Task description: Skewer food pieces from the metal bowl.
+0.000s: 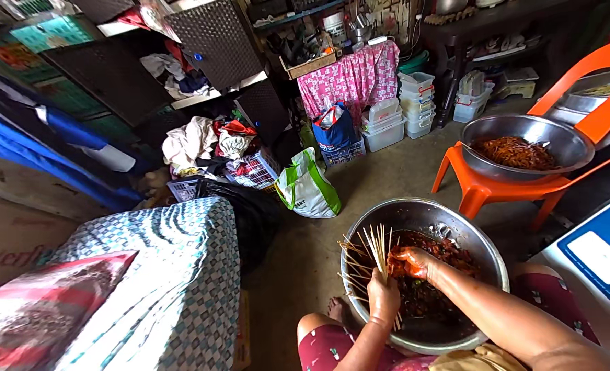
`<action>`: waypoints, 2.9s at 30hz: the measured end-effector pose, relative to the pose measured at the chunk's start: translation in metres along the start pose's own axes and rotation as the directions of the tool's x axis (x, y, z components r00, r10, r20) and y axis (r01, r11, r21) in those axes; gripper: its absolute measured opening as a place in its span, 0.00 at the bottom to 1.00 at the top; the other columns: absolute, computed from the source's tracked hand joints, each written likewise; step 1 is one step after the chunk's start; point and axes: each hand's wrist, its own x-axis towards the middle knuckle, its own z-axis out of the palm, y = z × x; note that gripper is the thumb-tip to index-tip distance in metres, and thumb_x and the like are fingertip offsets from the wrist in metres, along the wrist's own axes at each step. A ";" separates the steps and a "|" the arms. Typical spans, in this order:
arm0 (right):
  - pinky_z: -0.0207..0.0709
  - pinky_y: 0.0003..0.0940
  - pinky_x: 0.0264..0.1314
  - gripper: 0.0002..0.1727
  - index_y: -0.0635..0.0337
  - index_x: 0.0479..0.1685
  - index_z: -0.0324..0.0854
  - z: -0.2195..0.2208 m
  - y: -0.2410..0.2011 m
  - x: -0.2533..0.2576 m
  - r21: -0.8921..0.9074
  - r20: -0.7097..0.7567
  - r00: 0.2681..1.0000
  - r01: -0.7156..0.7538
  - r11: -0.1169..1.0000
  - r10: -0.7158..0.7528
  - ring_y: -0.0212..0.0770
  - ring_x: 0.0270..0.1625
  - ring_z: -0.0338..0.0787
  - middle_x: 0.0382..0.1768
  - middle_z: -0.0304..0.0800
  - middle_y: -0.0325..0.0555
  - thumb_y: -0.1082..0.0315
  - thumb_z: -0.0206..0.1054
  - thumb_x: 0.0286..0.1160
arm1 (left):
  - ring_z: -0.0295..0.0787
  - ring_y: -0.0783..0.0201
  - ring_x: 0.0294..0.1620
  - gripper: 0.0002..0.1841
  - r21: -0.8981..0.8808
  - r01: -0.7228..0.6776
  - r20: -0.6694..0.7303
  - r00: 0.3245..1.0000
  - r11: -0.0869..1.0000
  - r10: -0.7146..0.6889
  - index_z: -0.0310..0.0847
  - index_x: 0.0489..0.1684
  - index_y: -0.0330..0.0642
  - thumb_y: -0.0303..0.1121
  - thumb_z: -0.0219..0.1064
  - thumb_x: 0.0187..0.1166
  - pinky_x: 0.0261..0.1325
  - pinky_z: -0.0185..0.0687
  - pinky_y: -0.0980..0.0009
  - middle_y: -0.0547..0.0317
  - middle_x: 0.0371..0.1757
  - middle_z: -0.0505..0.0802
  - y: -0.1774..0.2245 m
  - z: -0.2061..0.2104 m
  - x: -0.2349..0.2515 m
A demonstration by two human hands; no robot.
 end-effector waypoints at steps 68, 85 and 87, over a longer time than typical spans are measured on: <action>0.86 0.38 0.52 0.19 0.69 0.75 0.65 -0.040 -0.028 0.012 -0.107 -0.147 0.980 0.122 0.987 -0.137 0.42 0.43 0.89 0.52 0.83 0.54 0.75 0.42 0.92 | 0.86 0.56 0.36 0.12 -0.030 -0.058 -0.013 0.998 0.998 0.058 0.82 0.53 0.30 0.32 0.64 0.84 0.47 0.83 0.55 0.48 0.34 0.88 -0.004 -0.004 -0.001; 0.89 0.40 0.49 0.13 0.67 0.67 0.66 -0.038 -0.032 0.013 0.101 -0.208 0.963 0.195 0.976 -0.171 0.45 0.40 0.90 0.44 0.82 0.52 0.74 0.49 0.91 | 0.83 0.61 0.32 0.10 0.004 -0.061 0.026 0.998 0.998 0.061 0.82 0.51 0.32 0.31 0.65 0.82 0.43 0.81 0.60 0.52 0.32 0.86 -0.005 -0.002 0.000; 0.89 0.38 0.46 0.11 0.66 0.63 0.69 -0.039 -0.029 0.015 0.063 -0.187 0.967 0.188 0.980 -0.174 0.43 0.37 0.90 0.40 0.83 0.49 0.74 0.51 0.90 | 0.85 0.60 0.34 0.11 0.011 -0.061 0.033 0.998 0.998 0.060 0.83 0.53 0.32 0.30 0.65 0.82 0.44 0.82 0.59 0.51 0.34 0.87 -0.004 -0.003 0.000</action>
